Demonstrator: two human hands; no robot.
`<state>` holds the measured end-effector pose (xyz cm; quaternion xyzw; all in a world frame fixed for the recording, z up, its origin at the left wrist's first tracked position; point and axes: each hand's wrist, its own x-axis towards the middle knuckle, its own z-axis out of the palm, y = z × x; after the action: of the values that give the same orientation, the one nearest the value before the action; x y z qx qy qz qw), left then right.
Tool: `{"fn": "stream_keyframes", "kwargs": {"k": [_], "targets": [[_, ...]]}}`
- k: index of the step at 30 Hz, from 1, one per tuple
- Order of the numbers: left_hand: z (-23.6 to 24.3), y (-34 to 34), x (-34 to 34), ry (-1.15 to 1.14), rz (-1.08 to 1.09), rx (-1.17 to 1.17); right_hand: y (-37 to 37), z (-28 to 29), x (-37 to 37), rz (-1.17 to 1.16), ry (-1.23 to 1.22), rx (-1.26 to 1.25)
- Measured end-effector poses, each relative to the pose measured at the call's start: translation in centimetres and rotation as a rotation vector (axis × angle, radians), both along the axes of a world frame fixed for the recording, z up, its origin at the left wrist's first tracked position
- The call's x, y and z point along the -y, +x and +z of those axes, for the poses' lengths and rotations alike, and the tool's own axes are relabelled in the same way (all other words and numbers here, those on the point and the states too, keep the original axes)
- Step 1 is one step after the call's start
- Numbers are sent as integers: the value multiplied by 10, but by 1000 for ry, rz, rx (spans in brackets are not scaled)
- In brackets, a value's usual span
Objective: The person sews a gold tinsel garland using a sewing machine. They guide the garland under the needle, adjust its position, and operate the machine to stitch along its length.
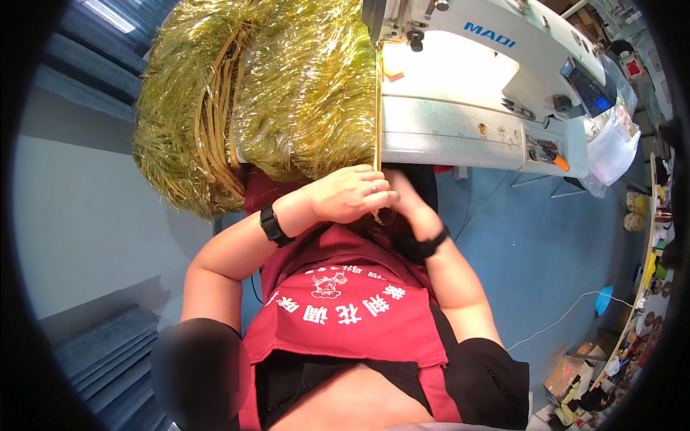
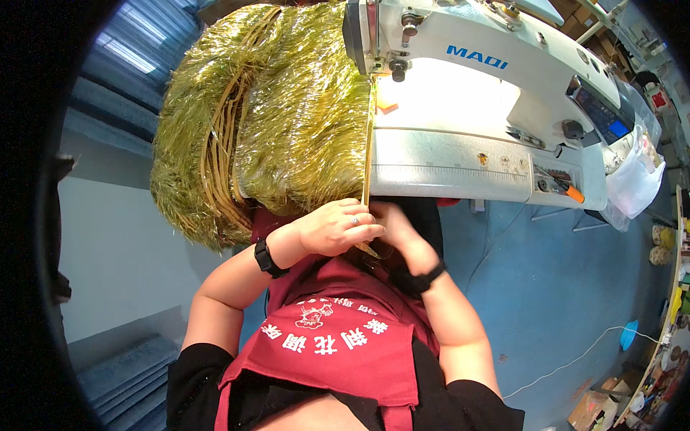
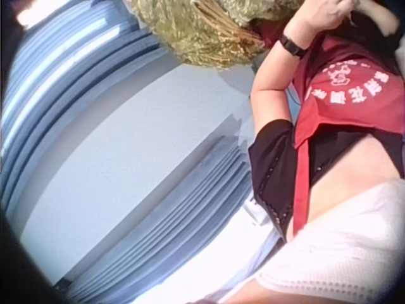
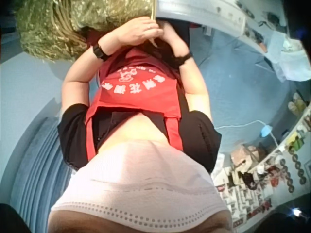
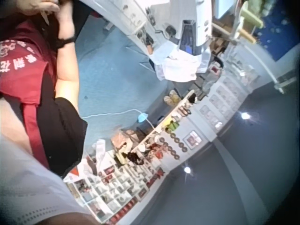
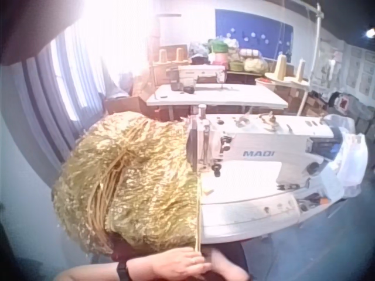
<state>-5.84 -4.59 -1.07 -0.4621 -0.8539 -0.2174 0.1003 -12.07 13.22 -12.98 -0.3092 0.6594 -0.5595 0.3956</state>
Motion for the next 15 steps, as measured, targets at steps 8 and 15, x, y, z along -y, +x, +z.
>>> {"fn": "stream_keyframes", "kwargs": {"k": [8,15], "targets": [[-2,2,-4,-35,4,-7,-7,64,-85,-752,104,-517],[-1,9,-9,-93,73,16,-26,79,-17,-496,-1,-1266]]}}
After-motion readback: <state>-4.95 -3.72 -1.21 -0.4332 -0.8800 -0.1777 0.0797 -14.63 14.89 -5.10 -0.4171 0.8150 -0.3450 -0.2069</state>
